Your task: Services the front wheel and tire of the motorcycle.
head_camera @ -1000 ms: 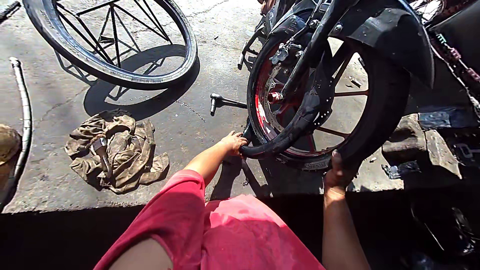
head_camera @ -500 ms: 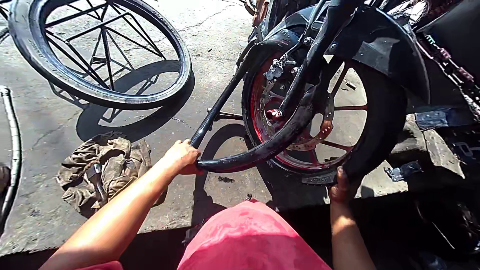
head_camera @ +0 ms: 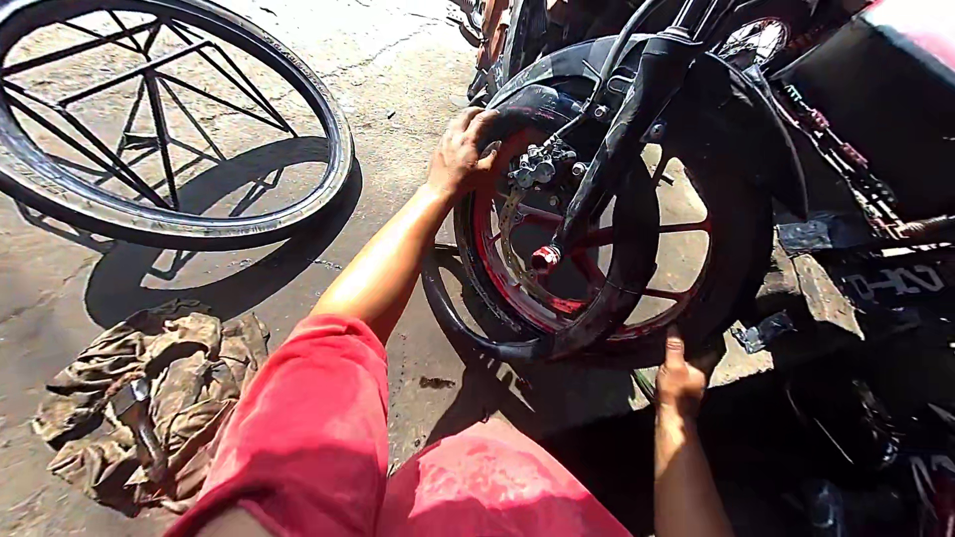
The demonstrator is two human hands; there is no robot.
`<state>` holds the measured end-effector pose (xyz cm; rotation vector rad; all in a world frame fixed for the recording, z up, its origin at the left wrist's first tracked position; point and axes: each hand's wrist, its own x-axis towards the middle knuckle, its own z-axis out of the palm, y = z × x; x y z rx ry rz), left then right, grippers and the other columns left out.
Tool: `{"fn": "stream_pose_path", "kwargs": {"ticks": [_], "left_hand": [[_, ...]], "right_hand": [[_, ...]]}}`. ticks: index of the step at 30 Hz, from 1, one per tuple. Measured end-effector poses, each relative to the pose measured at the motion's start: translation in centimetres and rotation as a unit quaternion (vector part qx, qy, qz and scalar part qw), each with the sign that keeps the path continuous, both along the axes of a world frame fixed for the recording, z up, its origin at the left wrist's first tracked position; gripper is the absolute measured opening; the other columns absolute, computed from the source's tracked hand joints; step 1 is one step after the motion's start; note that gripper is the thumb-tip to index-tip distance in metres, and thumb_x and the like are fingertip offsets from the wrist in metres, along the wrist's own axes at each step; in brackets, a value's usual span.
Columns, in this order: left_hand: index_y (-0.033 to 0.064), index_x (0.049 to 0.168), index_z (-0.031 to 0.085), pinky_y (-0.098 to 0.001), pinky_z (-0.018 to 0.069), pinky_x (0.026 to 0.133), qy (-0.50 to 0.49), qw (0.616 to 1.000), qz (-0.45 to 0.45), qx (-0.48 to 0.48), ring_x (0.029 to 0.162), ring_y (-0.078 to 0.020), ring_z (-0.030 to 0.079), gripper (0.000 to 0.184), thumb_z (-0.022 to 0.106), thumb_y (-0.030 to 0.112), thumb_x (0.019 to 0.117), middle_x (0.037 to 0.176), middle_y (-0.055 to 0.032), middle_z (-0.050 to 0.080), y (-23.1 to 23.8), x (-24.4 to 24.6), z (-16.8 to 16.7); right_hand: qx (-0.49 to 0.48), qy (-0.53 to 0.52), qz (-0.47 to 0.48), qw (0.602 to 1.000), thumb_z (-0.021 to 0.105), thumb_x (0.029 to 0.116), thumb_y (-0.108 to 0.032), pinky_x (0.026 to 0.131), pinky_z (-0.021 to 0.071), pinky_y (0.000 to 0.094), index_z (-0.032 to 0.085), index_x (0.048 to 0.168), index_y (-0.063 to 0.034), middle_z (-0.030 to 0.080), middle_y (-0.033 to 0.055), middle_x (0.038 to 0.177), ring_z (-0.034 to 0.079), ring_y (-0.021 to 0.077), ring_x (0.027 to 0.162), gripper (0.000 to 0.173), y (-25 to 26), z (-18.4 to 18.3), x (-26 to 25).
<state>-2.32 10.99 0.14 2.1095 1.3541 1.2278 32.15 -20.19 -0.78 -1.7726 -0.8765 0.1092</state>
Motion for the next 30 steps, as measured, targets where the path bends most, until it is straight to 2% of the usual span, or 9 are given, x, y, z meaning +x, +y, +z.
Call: {"fn": "stream_pose_path", "kwargs": {"ticks": [4,6,8,12,16,19,21,25,30], "left_hand": [[0.0241,0.154,0.048,-0.0501,0.0314,0.121,0.038,0.995,-0.060,0.067,0.149,-0.0285,0.037,0.059,0.049,0.053,0.1024,0.162,-0.0092,0.040,4.9,2.4,1.9],[0.0274,0.156,0.045,-0.0524,0.0351,0.118,0.048,0.996,-0.058,0.045,0.144,-0.0325,0.042,0.065,0.051,0.058,0.0994,0.153,-0.0151,0.047,5.7,2.8,2.7],[0.0290,0.154,0.047,-0.0550,0.0421,0.110,0.048,0.997,-0.062,0.023,0.134,-0.0358,0.049,0.067,0.055,0.062,0.0962,0.141,-0.0177,0.054,5.9,2.4,3.0],[0.0133,0.121,0.066,-0.0529,0.0409,0.111,0.028,0.992,-0.111,0.052,0.135,-0.0340,0.048,0.049,0.060,0.055,0.0958,0.139,-0.0163,0.054,5.3,1.7,2.7],[0.0199,0.149,0.051,-0.0529,0.0392,0.115,0.035,0.990,-0.130,0.033,0.142,-0.0294,0.046,0.060,0.056,0.053,0.0993,0.153,-0.0124,0.049,4.6,1.4,3.6],[0.0270,0.154,0.044,-0.0549,0.0445,0.109,0.082,0.990,-0.111,-0.002,0.133,-0.0339,0.051,0.067,0.062,0.056,0.0962,0.143,-0.0169,0.052,4.6,1.9,4.8],[0.0196,0.142,0.056,-0.0555,0.0444,0.106,0.120,0.988,-0.097,0.021,0.126,-0.0385,0.054,0.058,0.066,0.051,0.0950,0.132,-0.0205,0.056,4.8,2.5,5.4],[0.0113,0.110,0.069,-0.0532,0.0430,0.109,0.134,0.978,-0.118,0.111,0.133,-0.0358,0.050,0.029,0.057,0.037,0.1018,0.136,-0.0169,0.055,4.9,2.5,4.9],[0.0255,0.158,0.039,-0.0513,0.0412,0.114,0.119,0.984,-0.100,0.087,0.142,-0.0325,0.045,0.079,0.074,0.046,0.0901,0.161,-0.0127,0.038,4.0,2.5,4.7]], "right_hand": [[-0.011,-0.255,-0.106,0.961,0.072,0.0916,-0.018,0.105,0.0494,0.0448,0.038,0.148,0.0141,0.048,0.0388,0.141,0.055,0.0428,0.127,0.073,0.5,1.9,-1.9],[0.042,-0.344,-0.014,0.938,0.061,0.0973,-0.025,0.096,0.0526,0.0392,0.051,0.135,0.0165,0.059,0.0357,0.124,0.062,0.0335,0.110,0.057,1.1,2.8,-3.4],[0.019,-0.304,0.115,0.946,0.057,0.1006,-0.039,0.093,0.0544,0.0284,0.044,0.143,0.0135,0.064,0.0224,0.115,0.064,0.0154,0.103,0.069,2.5,2.9,-5.5],[-0.060,-0.287,0.101,0.951,0.080,0.0855,-0.038,0.097,0.0554,0.0469,0.032,0.157,0.0048,0.059,0.0289,0.138,0.067,0.0346,0.113,0.097,5.5,2.2,-8.2],[-0.076,-0.360,0.016,0.930,0.074,0.0868,-0.034,0.099,0.0484,0.0607,0.047,0.152,-0.0014,0.049,0.0373,0.141,0.055,0.0527,0.122,0.078,7.7,3.6,-7.4],[-0.178,-0.318,0.059,0.929,0.065,0.0927,-0.018,0.090,0.0518,0.0656,0.046,0.154,-0.0055,0.067,0.0312,0.122,0.068,0.0494,0.107,0.065,8.7,6.6,-5.7],[-0.216,-0.278,0.103,0.930,0.061,0.0952,-0.014,0.096,0.0515,0.0624,0.046,0.156,-0.0140,0.069,0.0240,0.125,0.067,0.0420,0.113,0.062,9.1,8.9,-4.2],[-0.117,-0.314,0.138,0.932,0.054,0.0963,-0.009,0.101,0.0525,0.0490,0.065,0.135,-0.0044,0.066,0.0218,0.129,0.065,0.0318,0.119,0.041,9.3,11.7,-4.2],[-0.133,-0.303,0.135,0.934,0.049,0.0943,-0.008,0.104,0.0486,0.0517,0.055,0.147,-0.0076,0.058,0.0255,0.136,0.058,0.0355,0.125,0.053,9.3,11.6,-5.4]]}}
